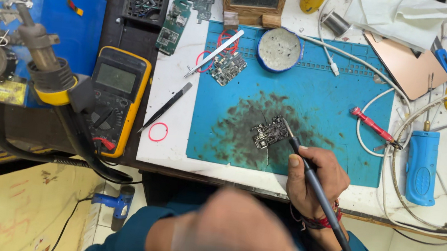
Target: The person solders components on a small circuit board at an electronics repair workbench, holding the board with tweezers in one hand while applying a soldering iron and solder to the board's contacts, repositioning the board repeatedly to work on different areas.
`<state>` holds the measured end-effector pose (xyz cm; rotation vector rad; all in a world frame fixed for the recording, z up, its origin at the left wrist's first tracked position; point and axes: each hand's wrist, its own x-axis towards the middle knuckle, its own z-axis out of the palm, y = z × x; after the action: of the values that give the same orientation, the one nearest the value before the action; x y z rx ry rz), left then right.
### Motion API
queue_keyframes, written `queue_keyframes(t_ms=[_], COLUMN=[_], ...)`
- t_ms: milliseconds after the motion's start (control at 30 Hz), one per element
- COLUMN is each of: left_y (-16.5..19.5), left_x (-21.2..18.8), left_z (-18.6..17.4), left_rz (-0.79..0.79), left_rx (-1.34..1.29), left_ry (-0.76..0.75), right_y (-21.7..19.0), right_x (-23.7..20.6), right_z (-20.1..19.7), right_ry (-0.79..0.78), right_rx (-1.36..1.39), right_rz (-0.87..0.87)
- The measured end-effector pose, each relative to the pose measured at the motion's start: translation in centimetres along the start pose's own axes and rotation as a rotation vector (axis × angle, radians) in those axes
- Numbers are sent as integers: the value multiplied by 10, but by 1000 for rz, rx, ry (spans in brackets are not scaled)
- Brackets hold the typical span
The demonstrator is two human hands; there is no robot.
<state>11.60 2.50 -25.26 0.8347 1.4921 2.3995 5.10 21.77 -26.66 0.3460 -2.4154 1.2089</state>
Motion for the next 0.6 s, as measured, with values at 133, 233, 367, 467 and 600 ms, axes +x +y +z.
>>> queue_keyframes(t_ms=[133,233,367,467,600], left_y=[-11,-18,-19,-14,-8], left_x=[-48,-59,-51,-48,-53], left_z=[20,24,24,28,36], left_rz=[-434,-494,-507,-508,-506], left_rx=[-338,-391,-405,-406,-418], left_ry=[-310,-337,-348,-345,-346], right_y=[0,0,0,-1,-1], right_x=[0,1,2,1,1], right_z=[4,4,3,3,5], right_ry=[13,18,21,21,23], right_rx=[14,11,4,-2,15], right_rz=[-17,-28,2,3,-10])
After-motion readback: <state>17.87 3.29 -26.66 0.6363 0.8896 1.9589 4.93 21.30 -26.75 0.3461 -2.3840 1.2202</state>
